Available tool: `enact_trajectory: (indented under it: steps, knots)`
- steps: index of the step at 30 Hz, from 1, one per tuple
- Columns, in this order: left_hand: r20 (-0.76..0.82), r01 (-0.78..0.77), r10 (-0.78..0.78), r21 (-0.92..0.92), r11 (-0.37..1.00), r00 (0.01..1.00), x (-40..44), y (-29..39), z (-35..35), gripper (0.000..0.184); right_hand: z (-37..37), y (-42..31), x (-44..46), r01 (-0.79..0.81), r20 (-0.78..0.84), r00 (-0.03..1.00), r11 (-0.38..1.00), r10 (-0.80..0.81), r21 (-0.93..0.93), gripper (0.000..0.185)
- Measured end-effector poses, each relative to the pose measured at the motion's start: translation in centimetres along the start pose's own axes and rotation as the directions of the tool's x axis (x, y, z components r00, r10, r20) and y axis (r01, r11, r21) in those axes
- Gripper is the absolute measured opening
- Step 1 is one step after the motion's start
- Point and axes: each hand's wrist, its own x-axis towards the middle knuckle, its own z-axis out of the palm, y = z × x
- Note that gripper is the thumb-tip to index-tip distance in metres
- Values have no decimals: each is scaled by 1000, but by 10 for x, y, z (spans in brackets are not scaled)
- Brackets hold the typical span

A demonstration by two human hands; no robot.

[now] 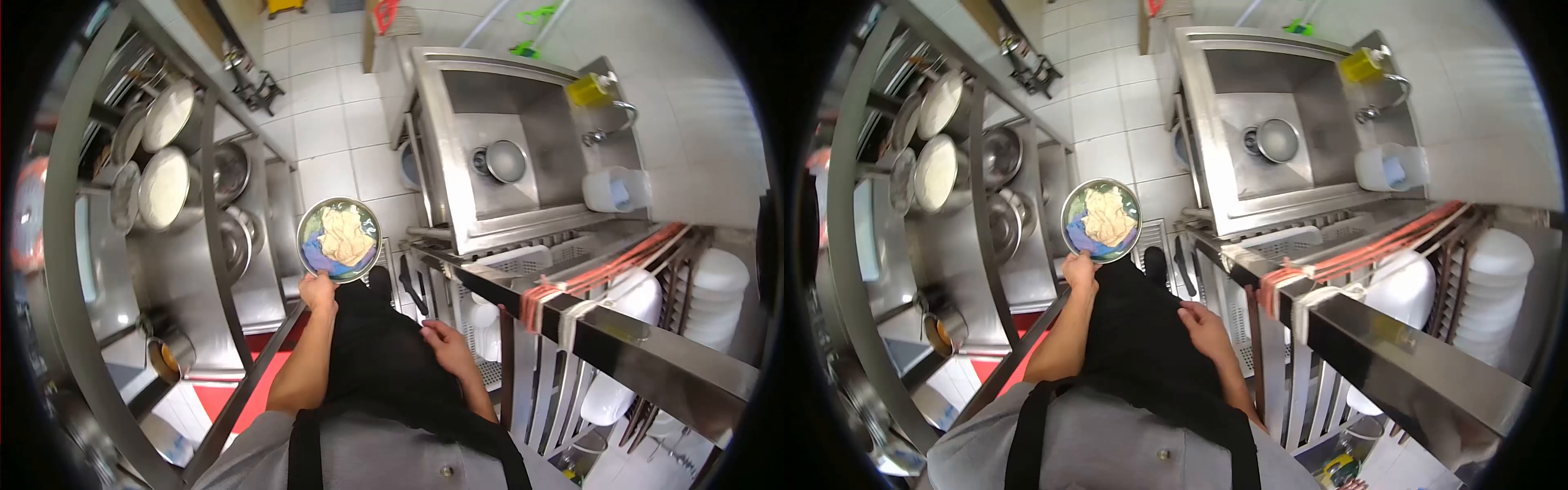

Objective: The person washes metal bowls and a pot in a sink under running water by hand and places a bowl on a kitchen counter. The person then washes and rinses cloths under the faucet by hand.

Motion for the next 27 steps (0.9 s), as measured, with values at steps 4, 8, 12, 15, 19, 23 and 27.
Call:
enact_trajectory:
  steps: [4,8,12,15,19,23,27]
  knots:
    - [200,-89,61,135,987,978,-24,15,76,17,-36,-34,-20,11,-18,1000,988,-14,-153,36]
    - [350,-333,253,193,923,902,-5,122,124,18,-4,-101,11,31,-52,998,995,-36,-93,36]
    - [533,-527,352,217,822,769,-6,221,183,19,10,-158,41,107,-168,979,994,-112,-38,34]
    - [685,-713,420,209,669,595,2,268,243,21,15,-192,58,206,-247,951,976,-184,64,30]
    - [855,-778,285,196,597,434,-26,320,340,14,-1,-235,79,433,-515,823,851,-239,297,27]
    - [958,-887,151,158,433,244,-49,306,440,15,-46,-246,126,512,-770,628,803,-108,305,25]
    - [996,-985,83,27,172,42,-46,240,518,19,-102,-253,186,611,-905,421,716,66,337,22]
